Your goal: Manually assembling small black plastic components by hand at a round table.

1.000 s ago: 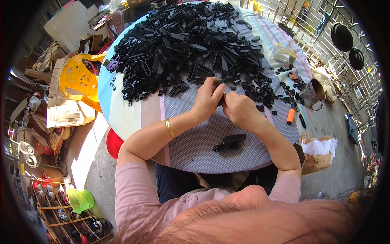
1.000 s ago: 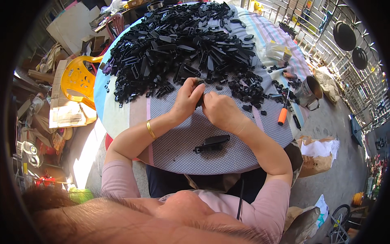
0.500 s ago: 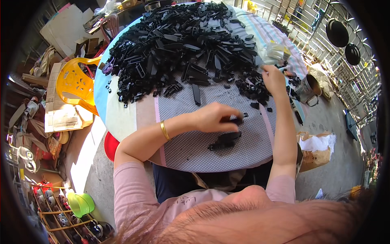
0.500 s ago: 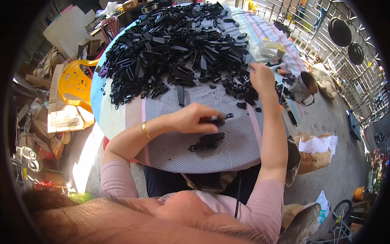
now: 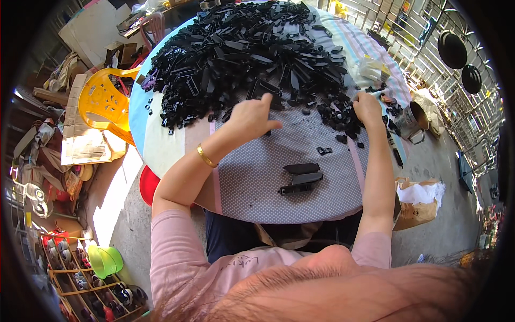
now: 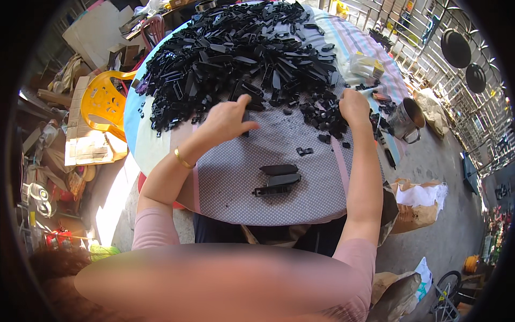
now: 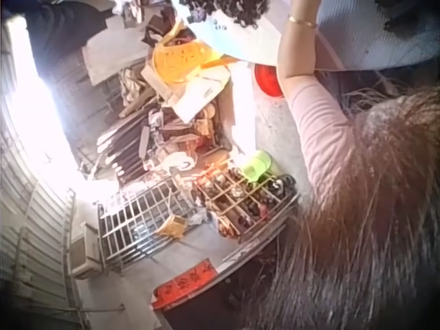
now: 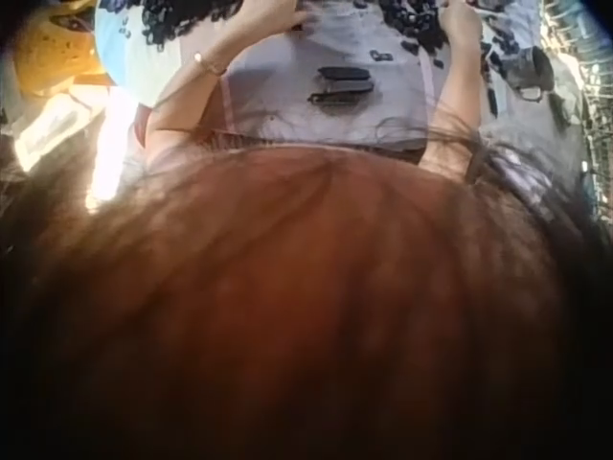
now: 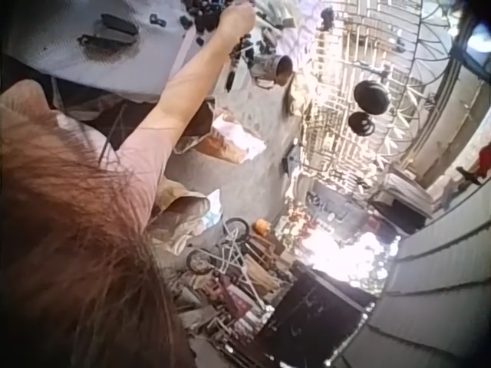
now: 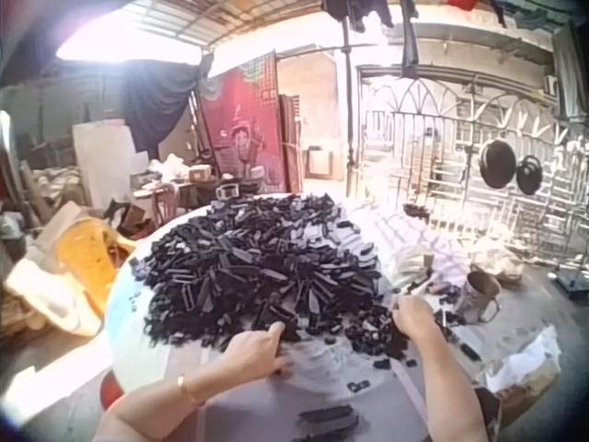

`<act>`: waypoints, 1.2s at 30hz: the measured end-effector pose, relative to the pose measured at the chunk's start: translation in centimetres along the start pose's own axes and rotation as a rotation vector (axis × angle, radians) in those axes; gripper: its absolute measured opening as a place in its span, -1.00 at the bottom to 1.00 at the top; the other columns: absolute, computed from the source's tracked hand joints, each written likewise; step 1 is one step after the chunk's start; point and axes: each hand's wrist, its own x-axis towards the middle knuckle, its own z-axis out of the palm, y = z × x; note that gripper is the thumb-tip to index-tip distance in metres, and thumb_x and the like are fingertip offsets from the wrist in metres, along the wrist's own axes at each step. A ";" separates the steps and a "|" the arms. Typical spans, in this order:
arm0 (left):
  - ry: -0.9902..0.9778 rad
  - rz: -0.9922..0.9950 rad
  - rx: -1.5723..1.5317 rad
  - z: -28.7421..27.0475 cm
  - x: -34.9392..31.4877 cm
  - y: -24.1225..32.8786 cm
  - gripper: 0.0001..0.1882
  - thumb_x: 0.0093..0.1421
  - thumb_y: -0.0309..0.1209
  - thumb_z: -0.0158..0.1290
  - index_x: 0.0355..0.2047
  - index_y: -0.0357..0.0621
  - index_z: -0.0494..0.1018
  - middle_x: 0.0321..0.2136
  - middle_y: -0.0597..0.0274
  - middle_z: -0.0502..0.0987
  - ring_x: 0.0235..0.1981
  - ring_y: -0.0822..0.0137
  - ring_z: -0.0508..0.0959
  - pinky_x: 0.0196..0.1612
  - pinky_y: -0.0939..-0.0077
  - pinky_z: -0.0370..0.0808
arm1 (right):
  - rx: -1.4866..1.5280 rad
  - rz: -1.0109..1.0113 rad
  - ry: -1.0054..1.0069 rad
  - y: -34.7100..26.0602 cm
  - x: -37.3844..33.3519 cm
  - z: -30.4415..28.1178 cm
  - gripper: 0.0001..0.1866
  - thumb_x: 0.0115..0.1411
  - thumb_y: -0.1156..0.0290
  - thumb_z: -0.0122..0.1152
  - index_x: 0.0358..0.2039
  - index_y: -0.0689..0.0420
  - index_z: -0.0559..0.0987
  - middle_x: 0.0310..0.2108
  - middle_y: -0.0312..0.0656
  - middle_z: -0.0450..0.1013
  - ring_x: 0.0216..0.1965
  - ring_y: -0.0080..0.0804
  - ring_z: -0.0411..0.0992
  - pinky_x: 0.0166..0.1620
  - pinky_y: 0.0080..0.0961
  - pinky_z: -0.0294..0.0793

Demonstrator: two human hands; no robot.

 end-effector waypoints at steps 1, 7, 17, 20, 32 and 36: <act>-0.001 0.058 -0.070 0.9 0.2 -0.2 -0.39 0.00 -0.15 0.13 -0.05 -0.26 0.19 -0.41 -0.14 0.49 -0.32 -0.05 0.51 -0.24 0.23 0.43 | 0.006 -0.011 0.038 0.0 0.0 0.3 -0.80 -0.05 0.41 0.05 -0.41 0.18 0.56 -0.38 0.03 0.47 -0.28 -0.06 0.44 -0.20 -0.22 0.40; -0.039 0.150 -0.946 1.9 1.1 -1.1 -0.41 0.02 -0.45 0.11 0.06 -0.29 0.15 -0.31 -0.04 0.46 -0.31 0.21 0.53 -0.35 0.38 0.52 | 0.633 -0.233 0.245 -3.5 -1.4 -1.5 -0.74 -0.09 0.49 0.04 -0.34 0.18 0.57 -0.42 -0.01 0.48 -0.38 -0.21 0.48 -0.31 -0.45 0.44; -0.101 -0.019 -1.737 2.4 1.1 0.1 -0.49 0.02 -0.59 0.07 -0.04 -0.27 0.13 -0.33 0.13 0.39 -0.34 0.31 0.52 -0.25 0.38 0.57 | 1.013 -0.417 0.009 -10.1 -5.7 -1.8 -0.84 0.06 0.53 0.18 -0.30 0.25 0.52 -0.43 -0.31 0.47 -0.39 -0.64 0.41 -0.26 -0.72 0.40; -0.018 -0.025 -1.855 2.6 1.1 -0.1 -0.58 0.05 -0.58 0.06 -0.07 -0.22 0.21 -0.41 0.21 0.44 -0.33 0.29 0.54 -0.20 0.39 0.55 | 1.310 -0.266 -0.119 -11.2 -6.7 -3.1 -0.88 0.08 0.47 0.19 -0.36 0.20 0.52 -0.55 -0.39 0.41 -0.55 -0.70 0.34 -0.46 -0.77 0.33; -0.061 0.008 -1.715 3.3 0.8 0.9 -0.69 -0.02 -0.49 0.21 -0.30 -0.20 0.34 -0.40 0.25 0.47 -0.42 0.47 0.48 -0.36 0.65 0.44 | 1.510 -0.100 -0.158 -11.5 -7.3 -3.6 -0.83 0.14 0.38 0.12 -0.38 0.23 0.47 -0.58 -0.28 0.43 -0.62 -0.63 0.41 -0.53 -0.75 0.41; -0.056 0.093 -1.567 3.0 0.8 0.8 -0.65 -0.04 -0.44 0.23 -0.31 -0.17 0.31 -0.47 0.29 0.44 -0.46 0.48 0.47 -0.38 0.66 0.44 | 1.528 -0.084 -0.151 -11.4 -7.2 -3.7 -0.83 0.15 0.38 0.11 -0.36 0.23 0.46 -0.55 -0.26 0.44 -0.60 -0.62 0.42 -0.52 -0.74 0.42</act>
